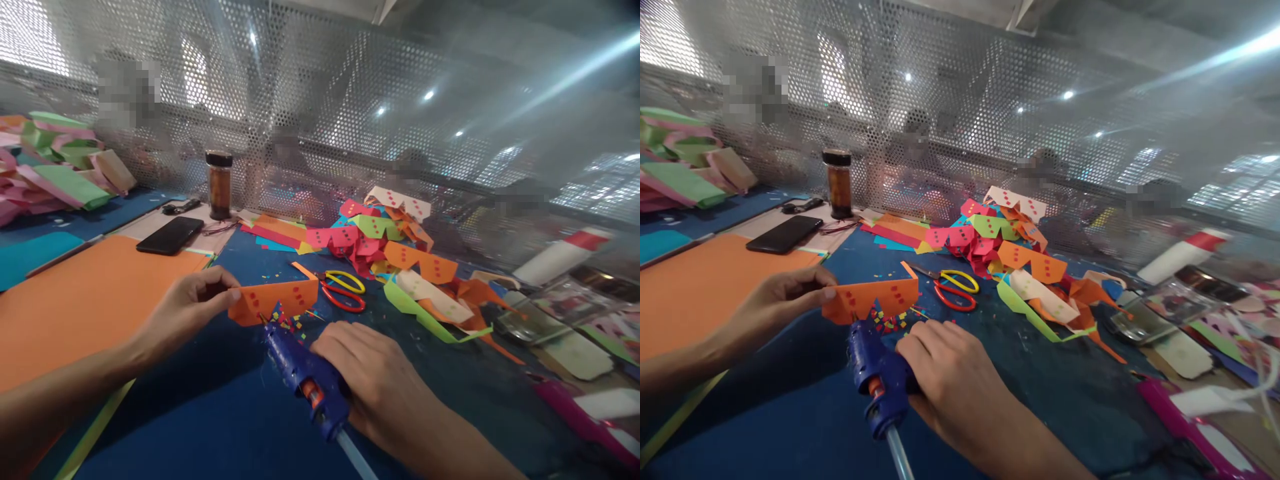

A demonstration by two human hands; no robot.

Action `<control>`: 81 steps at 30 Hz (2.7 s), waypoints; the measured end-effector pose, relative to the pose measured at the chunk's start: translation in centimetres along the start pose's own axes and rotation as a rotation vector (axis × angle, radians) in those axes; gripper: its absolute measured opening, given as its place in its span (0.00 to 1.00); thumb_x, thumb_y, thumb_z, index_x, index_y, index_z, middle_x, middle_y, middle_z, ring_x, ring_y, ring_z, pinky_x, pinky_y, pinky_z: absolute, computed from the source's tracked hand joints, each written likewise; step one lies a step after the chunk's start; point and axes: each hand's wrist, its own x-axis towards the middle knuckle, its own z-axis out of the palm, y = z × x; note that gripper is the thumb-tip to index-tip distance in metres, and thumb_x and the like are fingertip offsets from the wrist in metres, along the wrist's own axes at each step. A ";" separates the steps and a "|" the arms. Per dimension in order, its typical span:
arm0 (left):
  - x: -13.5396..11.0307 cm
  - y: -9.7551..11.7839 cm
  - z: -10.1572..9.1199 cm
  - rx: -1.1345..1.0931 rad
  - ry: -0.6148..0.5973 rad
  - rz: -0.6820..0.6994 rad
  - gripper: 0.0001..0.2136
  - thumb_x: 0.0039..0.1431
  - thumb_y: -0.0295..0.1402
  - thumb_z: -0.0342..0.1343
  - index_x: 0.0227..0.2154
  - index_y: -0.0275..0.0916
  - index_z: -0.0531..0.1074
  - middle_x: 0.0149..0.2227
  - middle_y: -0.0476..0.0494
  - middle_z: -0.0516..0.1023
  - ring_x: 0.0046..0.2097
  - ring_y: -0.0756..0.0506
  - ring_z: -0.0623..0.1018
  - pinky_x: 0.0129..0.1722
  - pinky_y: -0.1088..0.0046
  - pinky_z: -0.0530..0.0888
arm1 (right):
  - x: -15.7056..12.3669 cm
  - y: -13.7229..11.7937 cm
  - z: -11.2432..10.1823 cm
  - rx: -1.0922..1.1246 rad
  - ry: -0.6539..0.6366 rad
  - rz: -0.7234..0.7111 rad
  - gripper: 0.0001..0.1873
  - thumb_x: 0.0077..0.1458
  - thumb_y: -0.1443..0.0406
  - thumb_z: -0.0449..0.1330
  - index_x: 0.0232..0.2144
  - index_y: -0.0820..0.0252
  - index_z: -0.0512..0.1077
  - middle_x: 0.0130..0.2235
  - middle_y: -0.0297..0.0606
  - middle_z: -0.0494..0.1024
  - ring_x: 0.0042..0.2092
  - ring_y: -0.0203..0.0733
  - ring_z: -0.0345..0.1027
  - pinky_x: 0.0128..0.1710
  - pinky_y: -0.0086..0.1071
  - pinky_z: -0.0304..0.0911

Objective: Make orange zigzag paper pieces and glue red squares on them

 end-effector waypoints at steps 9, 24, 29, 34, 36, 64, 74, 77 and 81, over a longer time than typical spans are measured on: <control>-0.1 -0.2 0.0 0.013 -0.020 0.025 0.10 0.58 0.42 0.56 0.27 0.41 0.72 0.26 0.53 0.73 0.32 0.47 0.72 0.34 0.69 0.65 | -0.1 -0.2 0.4 -0.117 0.013 -0.012 0.05 0.60 0.66 0.63 0.37 0.60 0.70 0.36 0.39 0.76 0.37 0.46 0.67 0.36 0.38 0.59; -0.3 -0.1 0.0 0.012 -0.030 0.024 0.11 0.58 0.42 0.57 0.27 0.41 0.73 0.27 0.52 0.72 0.32 0.48 0.71 0.32 0.71 0.64 | -0.1 -0.2 0.9 -0.265 0.049 -0.051 0.07 0.60 0.73 0.54 0.37 0.59 0.70 0.35 0.37 0.75 0.36 0.48 0.67 0.38 0.39 0.58; -0.3 0.0 0.0 -0.010 -0.051 0.029 0.11 0.58 0.42 0.57 0.27 0.41 0.72 0.27 0.52 0.73 0.31 0.48 0.71 0.31 0.71 0.64 | -0.3 -0.2 1.0 -0.274 0.035 -0.049 0.06 0.60 0.73 0.55 0.37 0.59 0.70 0.36 0.38 0.75 0.37 0.48 0.67 0.39 0.39 0.59; -0.3 -0.1 0.0 -0.026 -0.068 0.019 0.11 0.58 0.42 0.57 0.27 0.40 0.72 0.27 0.51 0.72 0.31 0.48 0.70 0.31 0.71 0.64 | -0.3 -0.2 1.2 -0.282 0.027 -0.037 0.07 0.61 0.73 0.55 0.37 0.59 0.70 0.36 0.38 0.75 0.38 0.48 0.67 0.39 0.39 0.59; -0.2 -0.2 0.0 -0.039 -0.073 0.011 0.11 0.59 0.42 0.57 0.27 0.40 0.72 0.27 0.51 0.72 0.31 0.48 0.70 0.30 0.71 0.63 | -0.3 -0.2 1.2 -0.287 0.028 -0.037 0.07 0.61 0.73 0.54 0.37 0.59 0.70 0.36 0.38 0.75 0.38 0.48 0.67 0.39 0.39 0.59; 0.3 -1.1 -0.1 -0.195 -0.055 -0.058 0.09 0.57 0.40 0.61 0.27 0.41 0.75 0.26 0.53 0.76 0.31 0.49 0.73 0.35 0.71 0.65 | -0.4 -0.4 1.5 -0.165 0.049 -0.031 0.05 0.62 0.69 0.55 0.37 0.61 0.71 0.35 0.40 0.76 0.36 0.46 0.66 0.37 0.38 0.59; 0.4 -1.0 -0.2 -0.167 -0.047 -0.054 0.10 0.58 0.41 0.61 0.27 0.41 0.75 0.27 0.52 0.76 0.31 0.48 0.72 0.34 0.70 0.64 | -0.5 -0.1 1.7 -0.190 0.034 -0.005 0.06 0.58 0.72 0.57 0.38 0.60 0.71 0.35 0.38 0.76 0.37 0.46 0.66 0.38 0.38 0.58; 0.3 -1.0 -0.2 -0.167 -0.049 -0.052 0.10 0.58 0.41 0.61 0.26 0.41 0.74 0.26 0.52 0.75 0.31 0.48 0.72 0.34 0.70 0.65 | -0.5 -0.2 1.5 -0.164 0.039 -0.011 0.04 0.58 0.71 0.58 0.38 0.60 0.70 0.35 0.38 0.76 0.37 0.46 0.65 0.37 0.38 0.57; 0.3 -0.9 -0.2 -0.166 -0.056 -0.048 0.10 0.57 0.41 0.60 0.27 0.40 0.75 0.26 0.51 0.76 0.31 0.47 0.72 0.35 0.70 0.65 | -0.5 -0.4 1.4 -0.142 0.057 0.003 0.03 0.59 0.69 0.60 0.37 0.60 0.70 0.35 0.38 0.76 0.36 0.45 0.65 0.37 0.37 0.56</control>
